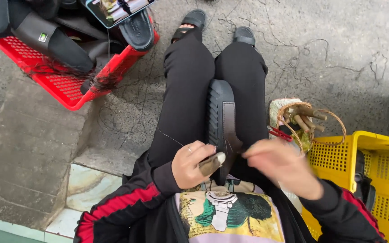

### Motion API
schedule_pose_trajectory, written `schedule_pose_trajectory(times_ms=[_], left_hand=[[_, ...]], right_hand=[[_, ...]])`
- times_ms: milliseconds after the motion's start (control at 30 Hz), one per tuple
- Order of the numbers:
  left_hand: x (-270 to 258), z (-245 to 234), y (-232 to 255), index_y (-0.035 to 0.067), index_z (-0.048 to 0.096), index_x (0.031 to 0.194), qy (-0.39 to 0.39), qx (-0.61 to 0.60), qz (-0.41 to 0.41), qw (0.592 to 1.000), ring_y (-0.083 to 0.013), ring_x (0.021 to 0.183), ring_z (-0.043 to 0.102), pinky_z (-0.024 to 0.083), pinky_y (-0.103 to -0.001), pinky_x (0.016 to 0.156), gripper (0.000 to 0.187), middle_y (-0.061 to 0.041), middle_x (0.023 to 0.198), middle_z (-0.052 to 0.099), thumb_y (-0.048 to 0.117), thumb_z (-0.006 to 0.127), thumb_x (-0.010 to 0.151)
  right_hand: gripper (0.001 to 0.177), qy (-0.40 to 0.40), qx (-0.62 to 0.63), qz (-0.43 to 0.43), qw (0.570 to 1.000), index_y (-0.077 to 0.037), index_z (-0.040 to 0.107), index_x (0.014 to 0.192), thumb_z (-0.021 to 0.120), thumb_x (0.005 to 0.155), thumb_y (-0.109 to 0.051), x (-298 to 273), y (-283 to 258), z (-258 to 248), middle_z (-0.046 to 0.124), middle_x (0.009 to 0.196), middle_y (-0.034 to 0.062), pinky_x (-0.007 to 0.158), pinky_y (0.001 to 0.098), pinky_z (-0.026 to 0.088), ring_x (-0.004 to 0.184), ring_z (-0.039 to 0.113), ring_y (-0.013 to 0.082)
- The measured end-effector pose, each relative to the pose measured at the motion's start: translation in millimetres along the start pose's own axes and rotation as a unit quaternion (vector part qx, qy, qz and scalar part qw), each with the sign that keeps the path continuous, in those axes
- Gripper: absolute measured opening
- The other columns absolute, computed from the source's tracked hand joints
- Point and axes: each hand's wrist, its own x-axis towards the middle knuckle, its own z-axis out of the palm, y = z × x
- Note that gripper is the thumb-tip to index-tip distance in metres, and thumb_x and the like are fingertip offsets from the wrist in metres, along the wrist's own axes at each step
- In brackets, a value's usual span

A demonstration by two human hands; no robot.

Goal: Hand-stitching the sole of a shoe using a needle and thread at a shoe repair station.

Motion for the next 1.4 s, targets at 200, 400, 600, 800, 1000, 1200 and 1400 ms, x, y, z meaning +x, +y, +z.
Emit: schedule_pose_trajectory(times_ms=[200, 400, 600, 800, 1000, 1200, 1400], left_hand=[[21, -13, 6, 0.008, 0.061, 0.092, -0.062, -0.006, -0.246, 0.967, -0.0291, 0.06, 0.06, 0.049, -0.037, 0.056, 0.038, -0.008, 0.074, 0.055, 0.04, 0.075, 0.076], [32, -13, 6, 0.005, 0.06, 0.08, -0.056, 0.083, -0.028, 0.995, -0.0262, 0.061, 0.051, 0.045, -0.035, 0.052, 0.016, -0.01, 0.084, 0.049, 0.018, 0.068, 0.087], [33, -8, 6, 0.01, 0.054, 0.073, -0.106, 0.087, 0.04, 0.99, -0.0199, 0.058, 0.045, 0.038, -0.03, 0.051, 0.023, -0.005, 0.077, 0.045, 0.015, 0.057, 0.095], [35, -11, 11, 0.011, 0.055, 0.069, -0.062, 0.092, -0.001, 0.994, -0.0205, 0.057, 0.045, 0.04, -0.03, 0.051, 0.022, -0.007, 0.077, 0.05, 0.016, 0.066, 0.087], [36, 4, 10, 0.01, 0.057, 0.077, -0.098, 0.101, 0.017, 0.99, -0.0247, 0.065, 0.051, 0.041, -0.033, 0.055, 0.018, -0.01, 0.085, 0.051, 0.014, 0.056, 0.095], [39, -17, 11, 0.008, 0.056, 0.072, 0.009, 0.085, 0.022, 0.996, -0.0233, 0.056, 0.045, 0.041, -0.031, 0.052, 0.018, -0.01, 0.08, 0.051, 0.009, 0.061, 0.09], [14, -37, 7, 0.002, 0.054, 0.109, -0.094, -0.019, -0.269, 0.958, -0.025, 0.075, 0.063, 0.049, -0.033, 0.066, 0.049, -0.011, 0.093, 0.061, 0.036, 0.074, 0.081]], right_hand=[[0.022, 0.041, -0.134, 0.045, 0.989, -0.023, 0.067, 0.103, 0.061, 0.083, -0.016, -24, 24, -8, 0.058, 0.074, -0.0029, 0.054, 0.0332, 0.052, 0.064, 0.065, 0.0222], [0.015, 0.082, -0.405, -0.072, 0.908, -0.02, 0.06, 0.103, 0.059, 0.088, -0.022, -8, 18, 10, 0.051, 0.083, -0.0031, 0.048, 0.0322, 0.052, 0.052, 0.061, 0.02], [0.016, 0.071, -0.469, -0.092, 0.876, -0.02, 0.059, 0.1, 0.059, 0.084, -0.019, -8, 17, 11, 0.047, 0.085, -0.0037, 0.045, 0.029, 0.049, 0.052, 0.057, 0.0151], [0.006, 0.057, -0.444, -0.108, 0.887, -0.018, 0.056, 0.092, 0.056, 0.086, -0.016, -3, 15, 10, 0.045, 0.082, -0.0025, 0.045, 0.0298, 0.049, 0.051, 0.058, 0.0165], [0.006, 0.053, -0.436, -0.086, 0.894, -0.019, 0.056, 0.093, 0.053, 0.089, -0.02, -2, 5, 7, 0.045, 0.081, -0.0028, 0.044, 0.0315, 0.049, 0.049, 0.058, 0.0199], [0.013, 0.012, -0.069, -0.013, 0.997, -0.015, 0.067, 0.085, 0.057, 0.085, -0.009, 7, -10, 1, 0.057, 0.067, -0.0005, 0.046, 0.0314, 0.05, 0.057, 0.063, 0.0251], [0.018, 0.391, 0.429, 0.127, 0.804, -0.023, 0.045, 0.082, 0.041, 0.099, -0.024, -2, -18, -38, 0.045, 0.064, -0.0092, 0.029, 0.0189, 0.021, 0.038, 0.03, 0.0018]])
